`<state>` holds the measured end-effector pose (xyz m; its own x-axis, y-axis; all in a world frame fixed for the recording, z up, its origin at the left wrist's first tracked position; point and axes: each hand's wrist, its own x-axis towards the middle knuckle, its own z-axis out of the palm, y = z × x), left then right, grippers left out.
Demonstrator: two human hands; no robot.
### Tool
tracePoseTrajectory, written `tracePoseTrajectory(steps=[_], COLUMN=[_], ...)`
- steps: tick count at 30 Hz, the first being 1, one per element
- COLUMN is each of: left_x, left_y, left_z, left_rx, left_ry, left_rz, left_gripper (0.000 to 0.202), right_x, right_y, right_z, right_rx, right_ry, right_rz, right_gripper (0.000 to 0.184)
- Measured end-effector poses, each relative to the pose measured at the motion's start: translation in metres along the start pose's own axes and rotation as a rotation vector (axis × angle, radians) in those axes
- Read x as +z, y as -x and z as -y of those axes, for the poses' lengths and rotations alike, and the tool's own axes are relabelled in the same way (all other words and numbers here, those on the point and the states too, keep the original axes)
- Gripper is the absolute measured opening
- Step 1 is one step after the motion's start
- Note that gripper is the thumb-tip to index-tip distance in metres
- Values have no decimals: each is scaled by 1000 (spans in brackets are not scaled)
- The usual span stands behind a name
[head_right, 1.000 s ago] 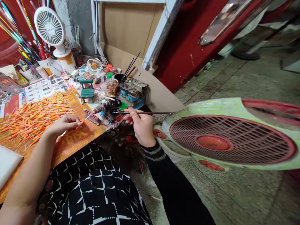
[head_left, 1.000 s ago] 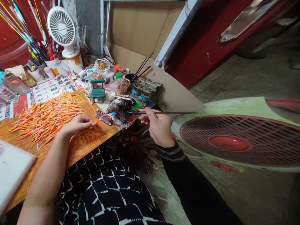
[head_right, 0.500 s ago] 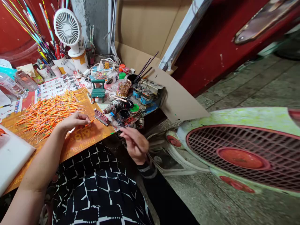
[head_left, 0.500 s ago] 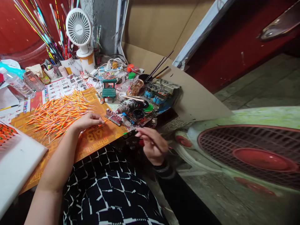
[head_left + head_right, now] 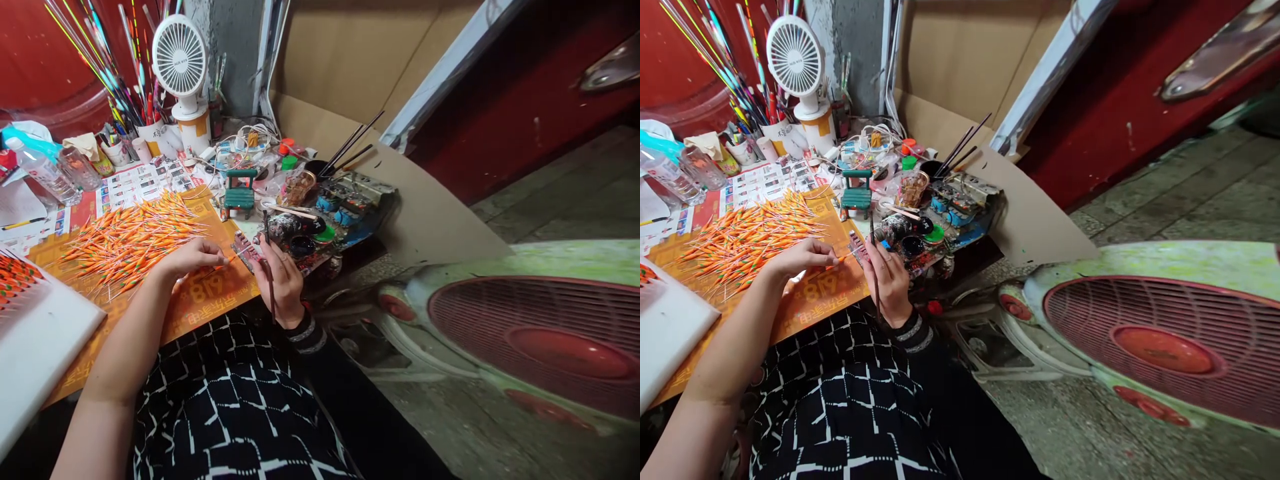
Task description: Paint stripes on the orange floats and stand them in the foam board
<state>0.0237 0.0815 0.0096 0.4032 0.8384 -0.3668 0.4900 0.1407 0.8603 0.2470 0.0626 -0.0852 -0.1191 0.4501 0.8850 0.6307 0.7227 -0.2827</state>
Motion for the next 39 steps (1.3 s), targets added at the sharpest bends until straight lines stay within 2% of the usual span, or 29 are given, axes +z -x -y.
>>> tracePoseTrajectory(steps=[14,21,26,30,35,39], left_x=[-2,5,8,6,5,6], left_y=[-6,-16,-13,-12,-15,-14], left_z=[7,7,4,5,9,4], left_rx=[-15,22,49,46,33,21], left_ry=[49,111,93,49,84,96], left_rz=[-29,-29,-43,-42,-47,-68], left_gripper=[30,30,33,35,34,31], right_x=[6,5,-10,-20,-13,-6], right_y=[3,4,22,41,50,49], right_z=[-1,-2,1,6,7,7], right_rx=[20,11,-61,-44,-21,0], right_ry=[3,4,-105,-286,-402,-430], right_rz=[4,10,-13,-1,-4,-23], right_gripper=[67,60,51,42,41,40])
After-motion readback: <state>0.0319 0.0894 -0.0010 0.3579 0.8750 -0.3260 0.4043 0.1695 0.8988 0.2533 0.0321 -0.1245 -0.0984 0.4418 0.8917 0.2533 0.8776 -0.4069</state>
